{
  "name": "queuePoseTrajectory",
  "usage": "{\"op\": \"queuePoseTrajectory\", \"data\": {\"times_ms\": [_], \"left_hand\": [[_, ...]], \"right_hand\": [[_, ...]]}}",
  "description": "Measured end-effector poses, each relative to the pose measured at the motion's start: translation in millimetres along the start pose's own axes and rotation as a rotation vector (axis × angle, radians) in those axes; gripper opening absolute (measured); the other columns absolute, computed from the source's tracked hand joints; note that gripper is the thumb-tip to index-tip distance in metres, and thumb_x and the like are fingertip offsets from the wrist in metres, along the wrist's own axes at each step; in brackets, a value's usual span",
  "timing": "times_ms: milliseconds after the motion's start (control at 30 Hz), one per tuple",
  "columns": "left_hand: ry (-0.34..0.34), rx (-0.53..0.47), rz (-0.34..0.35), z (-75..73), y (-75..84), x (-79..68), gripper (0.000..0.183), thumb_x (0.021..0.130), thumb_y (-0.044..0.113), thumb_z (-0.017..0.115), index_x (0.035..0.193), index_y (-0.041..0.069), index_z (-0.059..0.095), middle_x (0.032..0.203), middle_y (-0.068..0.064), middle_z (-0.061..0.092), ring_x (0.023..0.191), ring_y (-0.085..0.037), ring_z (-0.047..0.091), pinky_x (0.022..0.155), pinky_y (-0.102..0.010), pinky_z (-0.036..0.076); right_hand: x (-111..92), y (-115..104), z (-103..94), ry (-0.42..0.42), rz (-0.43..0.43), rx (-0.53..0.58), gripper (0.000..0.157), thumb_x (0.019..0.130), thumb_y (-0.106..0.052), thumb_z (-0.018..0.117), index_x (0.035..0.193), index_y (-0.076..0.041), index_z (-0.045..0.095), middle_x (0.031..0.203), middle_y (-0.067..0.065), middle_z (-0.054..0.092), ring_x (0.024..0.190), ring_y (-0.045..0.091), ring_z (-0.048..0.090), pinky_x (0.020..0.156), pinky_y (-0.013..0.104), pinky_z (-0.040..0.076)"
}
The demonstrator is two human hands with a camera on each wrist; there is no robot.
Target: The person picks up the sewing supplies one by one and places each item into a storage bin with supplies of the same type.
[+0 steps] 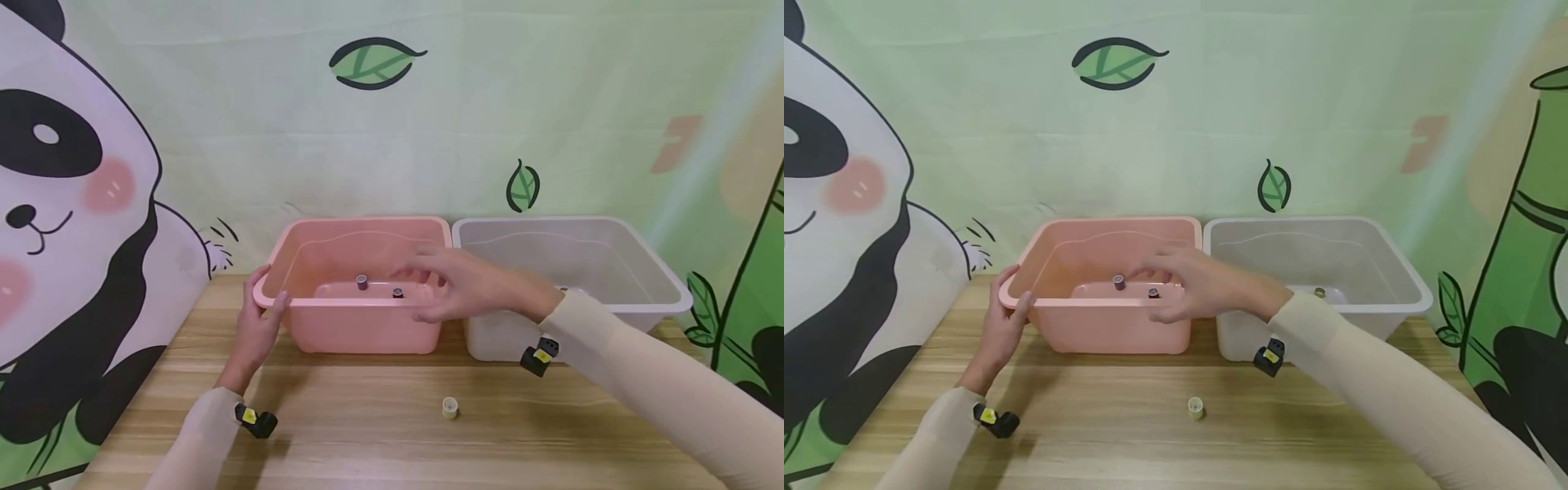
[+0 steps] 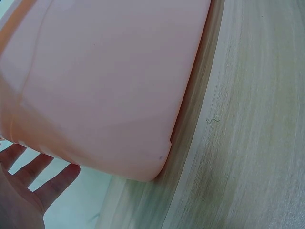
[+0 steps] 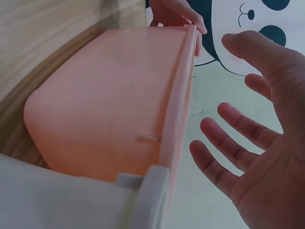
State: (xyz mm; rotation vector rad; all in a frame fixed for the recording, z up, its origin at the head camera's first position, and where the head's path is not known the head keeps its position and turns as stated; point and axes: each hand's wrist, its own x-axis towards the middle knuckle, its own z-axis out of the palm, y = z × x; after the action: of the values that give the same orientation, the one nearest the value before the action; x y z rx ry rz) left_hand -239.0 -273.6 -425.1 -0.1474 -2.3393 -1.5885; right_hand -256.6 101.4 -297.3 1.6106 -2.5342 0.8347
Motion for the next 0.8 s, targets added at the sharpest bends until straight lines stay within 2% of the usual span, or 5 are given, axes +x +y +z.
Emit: {"op": "queuePoseTrajectory", "data": {"times_ms": [233,367,533,667,800], "left_hand": [[-0.018,-0.003,-0.008,-0.3,21.7,-7.4,0.070,0.106,0.035,0.055,0.162,0.017,0.017,0.162,-0.015,0.033,0.143,-0.037,0.040,0.113,-0.055,0.039],[-0.014,0.001,-0.011,0.0,10.7,-3.3,0.070,0.106,0.036,0.056,0.162,0.021,0.017,0.163,-0.013,0.033,0.144,-0.035,0.040,0.113,-0.054,0.039],[-0.005,0.008,-0.005,0.7,-8.3,3.7,0.069,0.106,0.035,0.055,0.162,0.023,0.016,0.163,-0.012,0.034,0.143,-0.034,0.041,0.114,-0.054,0.039],[-0.004,0.011,0.003,1.1,-10.7,4.7,0.069,0.106,0.034,0.054,0.162,0.022,0.016,0.162,-0.014,0.034,0.142,-0.035,0.042,0.113,-0.055,0.038],[-0.004,0.013,0.002,0.7,-11.8,4.4,0.069,0.106,0.035,0.054,0.162,0.025,0.015,0.162,-0.012,0.034,0.142,-0.035,0.041,0.113,-0.055,0.039]], "right_hand": [[-15.5,-3.7,8.2,-0.024,0.008,0.042,0.054,0.086,-0.025,0.082,0.137,-0.023,0.063,0.128,-0.009,0.061,0.104,0.017,0.059,0.078,0.036,0.060],[-24.6,-5.1,14.2,-0.015,0.022,0.058,0.056,0.085,-0.024,0.083,0.138,-0.025,0.063,0.128,-0.009,0.061,0.105,0.017,0.061,0.085,0.035,0.059],[-35.3,-8.4,21.7,0.006,-0.018,0.057,0.054,0.084,-0.024,0.084,0.135,-0.027,0.064,0.130,-0.008,0.060,0.112,0.011,0.060,0.094,0.037,0.055],[-43.6,-12.1,28.8,-0.006,-0.025,0.055,0.052,0.086,-0.029,0.083,0.134,-0.027,0.064,0.134,-0.008,0.059,0.120,0.011,0.057,0.101,0.037,0.052],[-50.5,-12.5,37.0,-0.001,-0.050,0.053,0.051,0.085,-0.027,0.084,0.133,-0.023,0.065,0.132,-0.005,0.062,0.118,0.012,0.058,0.099,0.035,0.053]]}}
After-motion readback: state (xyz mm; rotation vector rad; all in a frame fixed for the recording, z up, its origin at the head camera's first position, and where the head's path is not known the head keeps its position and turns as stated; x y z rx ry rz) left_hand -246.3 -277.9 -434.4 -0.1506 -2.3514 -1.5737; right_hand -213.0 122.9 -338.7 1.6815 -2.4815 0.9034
